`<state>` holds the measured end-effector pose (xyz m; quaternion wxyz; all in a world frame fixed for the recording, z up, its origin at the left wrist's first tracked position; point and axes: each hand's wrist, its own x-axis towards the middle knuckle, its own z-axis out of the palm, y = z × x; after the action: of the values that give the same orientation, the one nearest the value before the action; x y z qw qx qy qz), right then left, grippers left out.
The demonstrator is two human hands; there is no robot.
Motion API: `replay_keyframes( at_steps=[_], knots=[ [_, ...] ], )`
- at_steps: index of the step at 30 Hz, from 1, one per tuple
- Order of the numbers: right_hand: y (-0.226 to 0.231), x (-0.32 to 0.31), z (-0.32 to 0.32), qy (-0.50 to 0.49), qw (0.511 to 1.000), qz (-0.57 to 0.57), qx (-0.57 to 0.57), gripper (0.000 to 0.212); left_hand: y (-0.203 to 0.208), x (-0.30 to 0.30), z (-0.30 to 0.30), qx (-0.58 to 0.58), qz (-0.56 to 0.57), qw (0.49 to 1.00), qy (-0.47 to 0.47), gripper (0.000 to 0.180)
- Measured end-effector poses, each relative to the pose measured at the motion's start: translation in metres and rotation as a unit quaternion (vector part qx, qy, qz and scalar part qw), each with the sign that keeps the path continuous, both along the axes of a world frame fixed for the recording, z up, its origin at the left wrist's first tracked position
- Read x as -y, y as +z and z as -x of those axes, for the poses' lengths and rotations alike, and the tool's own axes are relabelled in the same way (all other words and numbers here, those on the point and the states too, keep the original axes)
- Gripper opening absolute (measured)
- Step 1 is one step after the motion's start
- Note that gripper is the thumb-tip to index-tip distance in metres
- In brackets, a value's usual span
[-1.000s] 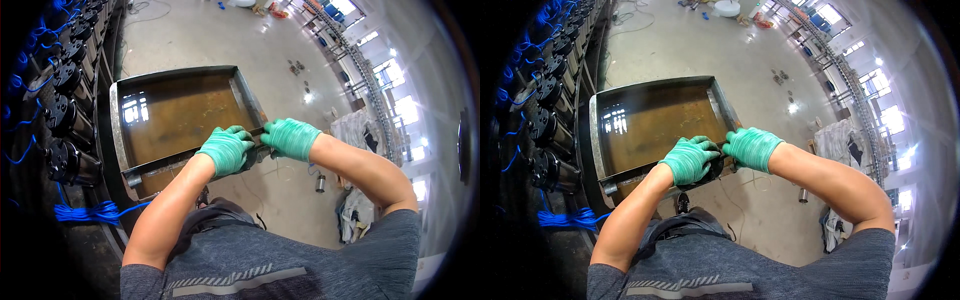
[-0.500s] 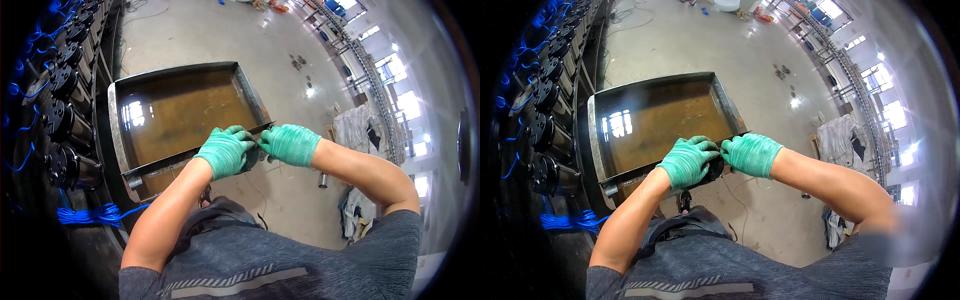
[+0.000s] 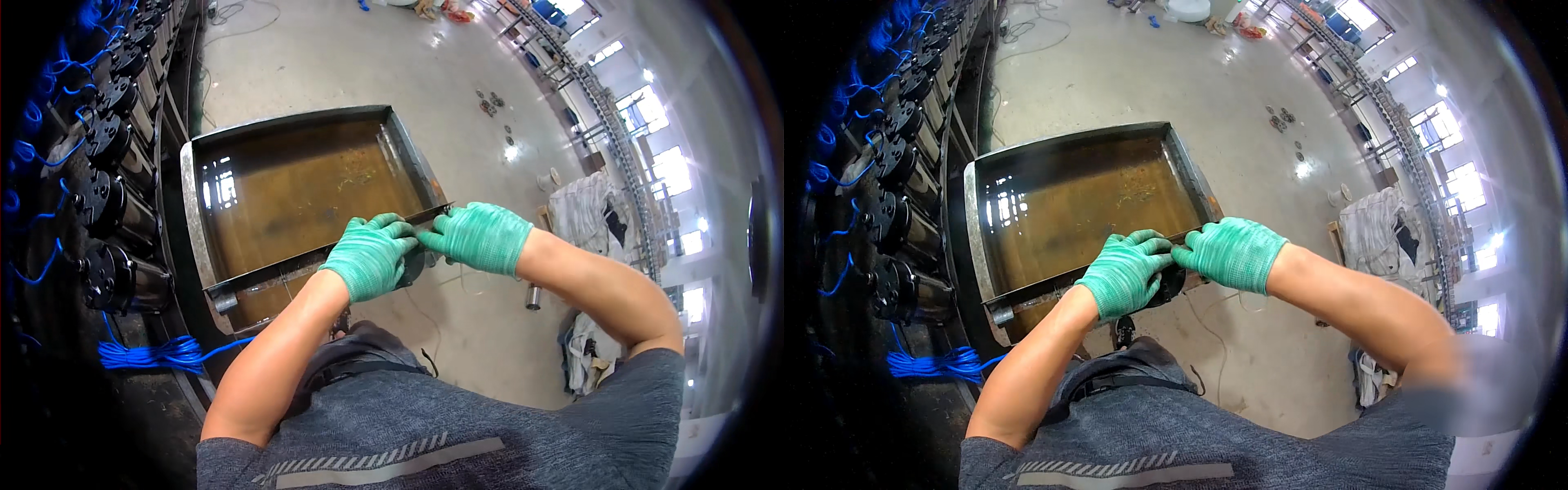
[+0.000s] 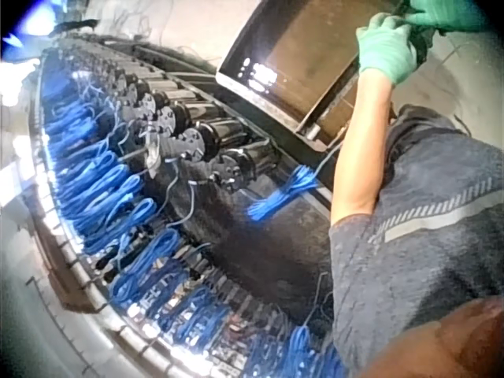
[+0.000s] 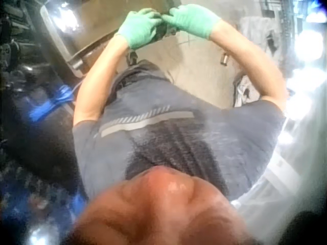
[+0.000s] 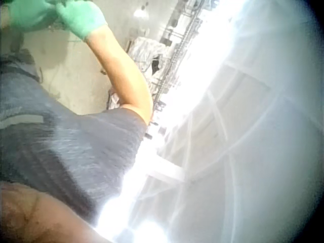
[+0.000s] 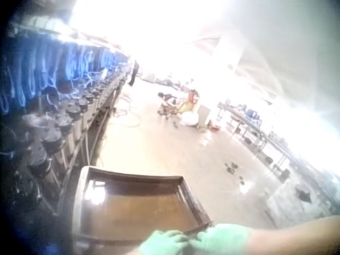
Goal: The person places a submersible water pump into a testing tank of water, connects a power cable, and then removes it to place it back on a production line.
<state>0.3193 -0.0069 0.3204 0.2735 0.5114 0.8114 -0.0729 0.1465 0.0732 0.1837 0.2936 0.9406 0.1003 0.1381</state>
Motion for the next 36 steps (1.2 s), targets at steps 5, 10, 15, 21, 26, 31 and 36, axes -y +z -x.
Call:
replay_keyframes(
  at_steps=[5,10,15,21,26,31,36],
  knots=[
    [-0.010,0.002,-0.019,0.059,0.997,-0.040,-0.018,0.023,0.005,0.003,0.002,0.003,0.020,1.000,0.003,0.039],
    [-0.030,-0.002,0.011,-0.339,0.940,-0.028,0.009,0.056,-0.004,0.005,-0.001,0.020,0.006,1.000,0.017,0.037],
    [-0.030,-0.004,0.011,-0.348,0.937,-0.024,-0.031,0.049,-0.006,0.004,0.000,0.047,0.003,0.999,0.027,0.035],
    [-0.062,0.019,-0.035,-0.537,0.686,-0.082,-0.484,0.046,0.004,0.008,0.022,-0.002,-0.030,0.979,0.199,0.031],
    [-0.245,0.050,-0.089,-0.516,0.779,-0.105,-0.341,0.057,0.008,0.010,0.048,-0.133,-0.022,0.949,0.287,0.039],
    [-0.318,0.036,-0.038,-0.582,0.686,0.085,-0.427,0.062,0.008,0.016,0.105,-0.190,0.060,0.913,0.356,0.041],
    [-0.310,0.034,-0.006,-0.578,0.625,0.086,-0.519,0.059,-0.029,0.034,0.184,-0.015,0.376,0.824,0.424,0.020]
  ],
)
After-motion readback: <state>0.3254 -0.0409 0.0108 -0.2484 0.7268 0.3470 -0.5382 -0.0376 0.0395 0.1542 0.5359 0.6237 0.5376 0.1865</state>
